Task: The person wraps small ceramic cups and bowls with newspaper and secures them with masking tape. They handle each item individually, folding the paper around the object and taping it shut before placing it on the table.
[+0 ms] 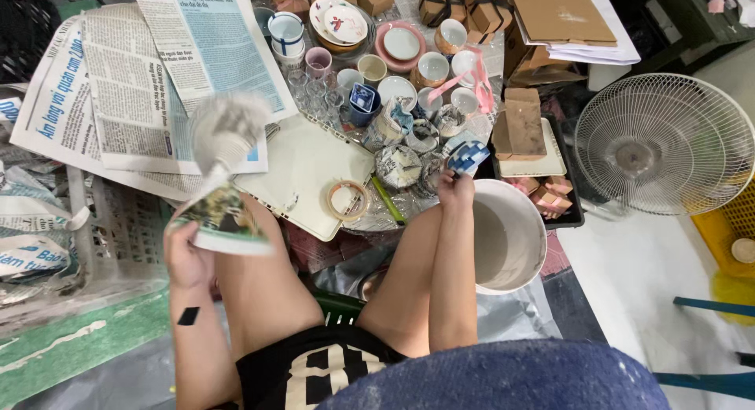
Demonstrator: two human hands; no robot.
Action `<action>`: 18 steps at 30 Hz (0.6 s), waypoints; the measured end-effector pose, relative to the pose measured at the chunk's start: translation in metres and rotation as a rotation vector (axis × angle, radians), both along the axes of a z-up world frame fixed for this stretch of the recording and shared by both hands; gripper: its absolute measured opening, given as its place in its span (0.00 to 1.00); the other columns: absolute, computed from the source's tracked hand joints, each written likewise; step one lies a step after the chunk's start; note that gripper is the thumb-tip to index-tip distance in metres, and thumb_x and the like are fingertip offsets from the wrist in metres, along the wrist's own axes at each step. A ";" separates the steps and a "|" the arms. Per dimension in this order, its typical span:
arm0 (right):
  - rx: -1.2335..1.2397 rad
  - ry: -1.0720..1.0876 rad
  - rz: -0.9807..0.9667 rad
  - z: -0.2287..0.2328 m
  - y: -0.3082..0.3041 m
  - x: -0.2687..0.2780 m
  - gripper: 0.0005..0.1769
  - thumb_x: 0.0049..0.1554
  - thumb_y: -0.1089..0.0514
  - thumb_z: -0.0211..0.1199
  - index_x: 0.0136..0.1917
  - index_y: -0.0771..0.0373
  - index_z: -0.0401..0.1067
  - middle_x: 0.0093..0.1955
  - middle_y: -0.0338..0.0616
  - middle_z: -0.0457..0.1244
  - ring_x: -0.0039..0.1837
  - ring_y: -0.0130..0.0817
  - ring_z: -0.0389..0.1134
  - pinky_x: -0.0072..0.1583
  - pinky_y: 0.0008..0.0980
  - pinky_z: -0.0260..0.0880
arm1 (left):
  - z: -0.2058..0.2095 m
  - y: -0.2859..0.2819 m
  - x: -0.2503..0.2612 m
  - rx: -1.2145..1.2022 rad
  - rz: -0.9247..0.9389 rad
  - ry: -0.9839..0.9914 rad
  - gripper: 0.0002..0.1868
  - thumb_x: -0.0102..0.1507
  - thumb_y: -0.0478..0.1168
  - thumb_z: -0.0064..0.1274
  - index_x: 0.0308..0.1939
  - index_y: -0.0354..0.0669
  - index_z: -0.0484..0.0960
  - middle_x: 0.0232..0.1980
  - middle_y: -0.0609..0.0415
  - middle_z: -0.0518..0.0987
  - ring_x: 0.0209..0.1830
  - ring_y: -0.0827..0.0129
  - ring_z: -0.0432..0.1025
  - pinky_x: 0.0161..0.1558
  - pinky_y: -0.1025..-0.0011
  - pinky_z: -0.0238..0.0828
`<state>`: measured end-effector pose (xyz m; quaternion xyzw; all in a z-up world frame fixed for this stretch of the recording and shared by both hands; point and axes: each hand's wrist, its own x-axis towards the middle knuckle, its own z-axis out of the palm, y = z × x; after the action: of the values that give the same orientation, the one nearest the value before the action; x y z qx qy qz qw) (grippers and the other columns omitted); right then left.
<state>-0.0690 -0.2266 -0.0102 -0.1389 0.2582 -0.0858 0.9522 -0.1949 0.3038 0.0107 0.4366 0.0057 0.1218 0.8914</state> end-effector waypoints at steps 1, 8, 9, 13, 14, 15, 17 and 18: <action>-0.024 0.016 0.002 -0.002 0.002 0.001 0.13 0.67 0.63 0.40 0.59 0.67 0.64 0.49 0.50 0.64 0.38 0.28 0.59 0.36 0.22 0.58 | 0.001 0.012 0.001 0.097 -0.051 0.053 0.30 0.63 0.38 0.45 0.67 0.22 0.70 0.62 0.40 0.77 0.62 0.59 0.72 0.69 0.62 0.65; -0.262 -0.006 0.075 -0.012 0.011 0.007 0.16 0.69 0.52 0.44 0.55 0.63 0.68 0.45 0.43 0.66 0.34 0.25 0.57 0.33 0.22 0.55 | 0.012 0.064 0.018 -0.132 -0.512 0.028 0.31 0.63 0.41 0.51 0.65 0.20 0.72 0.58 0.33 0.80 0.55 0.52 0.77 0.60 0.58 0.74; -0.248 0.015 0.064 -0.013 0.014 0.007 0.14 0.68 0.53 0.44 0.55 0.62 0.68 0.45 0.42 0.65 0.35 0.26 0.58 0.34 0.23 0.56 | 0.011 0.069 0.024 -0.256 -0.616 -0.044 0.30 0.64 0.42 0.53 0.64 0.20 0.73 0.58 0.32 0.81 0.54 0.49 0.78 0.60 0.56 0.76; -0.210 0.043 0.039 -0.011 0.017 0.008 0.12 0.68 0.55 0.44 0.56 0.60 0.67 0.44 0.41 0.64 0.36 0.27 0.59 0.35 0.24 0.58 | -0.027 0.067 0.087 -0.513 -0.616 -0.175 0.27 0.65 0.45 0.53 0.60 0.24 0.74 0.54 0.34 0.80 0.50 0.52 0.78 0.53 0.59 0.77; -0.204 0.038 0.041 -0.010 0.017 0.008 0.12 0.68 0.55 0.45 0.57 0.61 0.67 0.45 0.42 0.64 0.36 0.27 0.59 0.35 0.24 0.58 | -0.044 0.062 0.103 -0.535 -0.538 -0.119 0.26 0.65 0.46 0.53 0.59 0.27 0.74 0.54 0.36 0.80 0.51 0.52 0.78 0.53 0.59 0.76; -0.204 0.027 0.043 -0.011 0.017 0.008 0.13 0.68 0.55 0.45 0.57 0.61 0.67 0.45 0.43 0.65 0.36 0.27 0.59 0.35 0.24 0.57 | -0.062 0.054 0.118 -0.537 -0.453 -0.037 0.25 0.66 0.47 0.53 0.58 0.29 0.74 0.55 0.37 0.80 0.51 0.53 0.77 0.53 0.60 0.76; -0.205 0.003 0.046 -0.014 0.014 0.008 0.14 0.68 0.55 0.45 0.57 0.63 0.68 0.46 0.44 0.66 0.35 0.26 0.58 0.35 0.23 0.57 | -0.100 0.033 0.135 -0.430 -0.302 0.173 0.23 0.66 0.48 0.53 0.57 0.33 0.73 0.55 0.40 0.79 0.52 0.54 0.76 0.53 0.60 0.76; -0.209 -0.001 0.049 -0.018 0.012 0.008 0.14 0.68 0.55 0.45 0.57 0.63 0.68 0.47 0.44 0.66 0.35 0.26 0.58 0.35 0.23 0.57 | -0.116 0.022 0.140 -0.373 -0.249 0.270 0.22 0.66 0.49 0.53 0.57 0.36 0.73 0.55 0.41 0.78 0.52 0.54 0.76 0.53 0.60 0.76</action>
<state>-0.0606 -0.2144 -0.0282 -0.2436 0.2437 -0.0892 0.9345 -0.0546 0.3256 -0.1048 0.2742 0.0932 -0.0514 0.9558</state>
